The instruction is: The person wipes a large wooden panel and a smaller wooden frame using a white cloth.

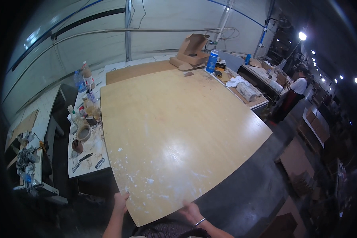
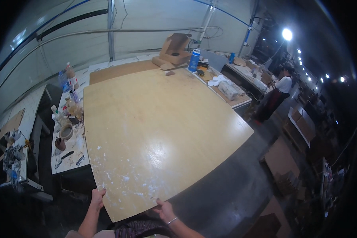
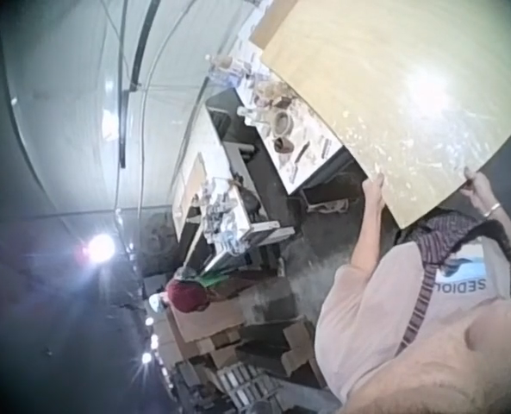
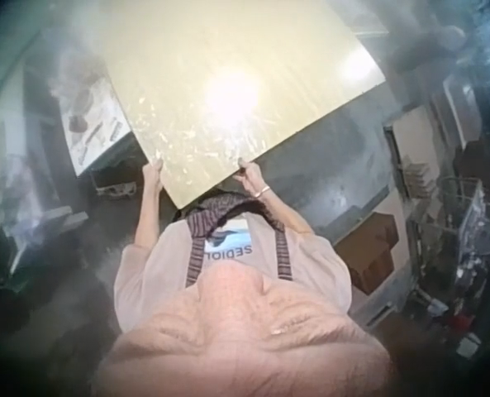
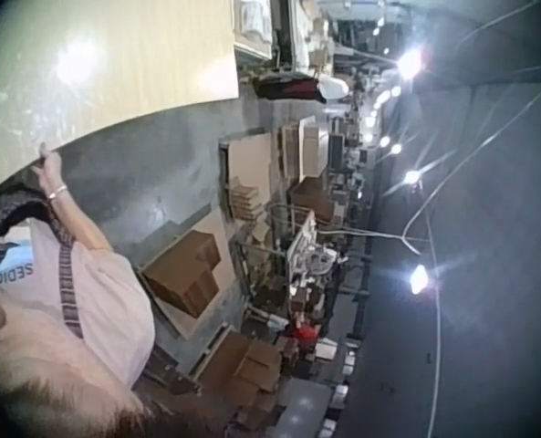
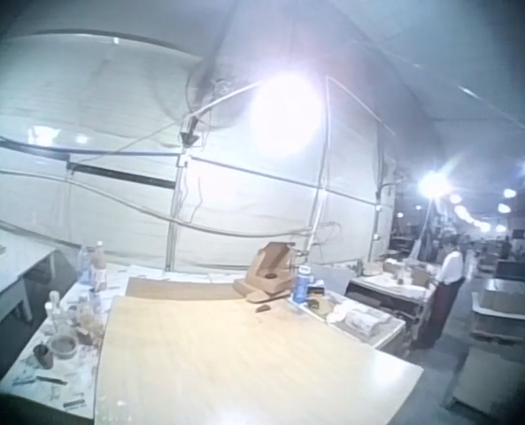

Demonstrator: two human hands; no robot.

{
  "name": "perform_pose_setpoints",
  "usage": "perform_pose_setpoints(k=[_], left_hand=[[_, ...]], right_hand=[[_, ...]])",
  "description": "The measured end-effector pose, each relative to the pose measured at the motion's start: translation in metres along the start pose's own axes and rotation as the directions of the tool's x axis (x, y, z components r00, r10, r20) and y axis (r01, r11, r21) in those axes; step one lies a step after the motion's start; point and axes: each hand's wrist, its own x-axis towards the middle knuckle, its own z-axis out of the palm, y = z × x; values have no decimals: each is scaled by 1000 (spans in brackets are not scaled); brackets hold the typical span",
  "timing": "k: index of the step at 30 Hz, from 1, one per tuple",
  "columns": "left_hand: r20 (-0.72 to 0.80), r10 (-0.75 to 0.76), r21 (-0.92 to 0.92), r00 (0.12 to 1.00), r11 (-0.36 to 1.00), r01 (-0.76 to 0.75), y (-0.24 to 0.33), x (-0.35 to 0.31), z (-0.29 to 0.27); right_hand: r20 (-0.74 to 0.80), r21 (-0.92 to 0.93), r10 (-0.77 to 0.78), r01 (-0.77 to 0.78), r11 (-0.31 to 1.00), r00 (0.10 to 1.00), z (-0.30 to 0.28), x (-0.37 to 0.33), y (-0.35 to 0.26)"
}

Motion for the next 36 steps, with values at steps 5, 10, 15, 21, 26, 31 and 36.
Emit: perform_pose_setpoints(k=[5, 10, 15, 21, 26, 31, 36], left_hand=[[26, 5, -19, 1000, 1000, -5, -10, -14, -11], [36, 3, -11, 999, 1000, -3, -16, -32, -7], [32, -10, -57, 999, 998, 11, -22, -40, 4], [27, 2, -82, 1000, 997, 0, -49, -52, 24], [51, -2, -118, 999, 993, 8, -59, -80, 53], [58, -23, -59, 998, 998, 26, -95, -100, 88], [250, -431, -7, 867, 895, 446, -123, -127, 100]], right_hand=[[51, 39, 25, -27, 999, 998, -17, -7, 19], [77, 18, 79, -81, 997, 994, -39, -4, 26], [132, 33, 195, -201, 979, 972, -72, 22, 30], [25, 6, 35, -35, 999, 999, -98, 13, 16], [-3, -95, 13, -14, 995, 1000, -134, 7, -4], [-32, 8, -56, 56, 998, 998, -177, -5, -28], [-159, 3, -134, 136, 991, 978, -208, -41, -58]])
